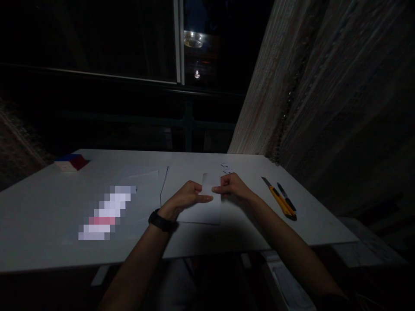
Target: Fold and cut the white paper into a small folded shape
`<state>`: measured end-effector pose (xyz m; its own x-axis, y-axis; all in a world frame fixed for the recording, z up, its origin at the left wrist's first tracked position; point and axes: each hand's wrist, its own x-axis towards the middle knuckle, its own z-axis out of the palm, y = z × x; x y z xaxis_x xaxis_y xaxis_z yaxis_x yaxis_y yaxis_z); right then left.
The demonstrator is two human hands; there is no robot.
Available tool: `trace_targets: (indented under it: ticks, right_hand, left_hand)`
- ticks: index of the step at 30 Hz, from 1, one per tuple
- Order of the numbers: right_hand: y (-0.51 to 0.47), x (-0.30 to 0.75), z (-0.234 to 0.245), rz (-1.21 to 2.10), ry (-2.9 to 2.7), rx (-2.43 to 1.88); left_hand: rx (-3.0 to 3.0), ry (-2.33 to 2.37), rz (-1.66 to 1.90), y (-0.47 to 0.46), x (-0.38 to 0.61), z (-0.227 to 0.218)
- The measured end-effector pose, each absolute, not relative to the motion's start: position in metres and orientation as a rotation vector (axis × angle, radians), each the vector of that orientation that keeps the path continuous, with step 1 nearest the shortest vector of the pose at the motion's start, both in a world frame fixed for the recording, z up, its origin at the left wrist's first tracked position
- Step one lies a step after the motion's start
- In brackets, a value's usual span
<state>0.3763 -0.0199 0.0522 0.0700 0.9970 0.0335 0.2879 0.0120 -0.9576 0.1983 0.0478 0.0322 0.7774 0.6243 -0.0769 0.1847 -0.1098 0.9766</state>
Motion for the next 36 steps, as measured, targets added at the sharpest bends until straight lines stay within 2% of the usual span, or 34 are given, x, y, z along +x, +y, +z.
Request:
trace_targets:
  ticks: [17, 30, 36]
  right_hand:
    - [-0.032, 0.378, 0.064, 0.852, -1.503, -1.453]
    - [-0.059, 0.373, 0.073, 0.248, -1.628, -1.562]
    - [-0.068, 0.372, 0.082, 0.099, -1.855, -1.559]
  left_hand:
    - [1.830, 0.584, 0.352, 0.046, 0.197, 0.034]
    - [1.922, 0.575, 0.388, 0.036, 0.197, 0.043]
    - [1.942, 0.533, 0.375, 0.038, 0.198, 0.042]
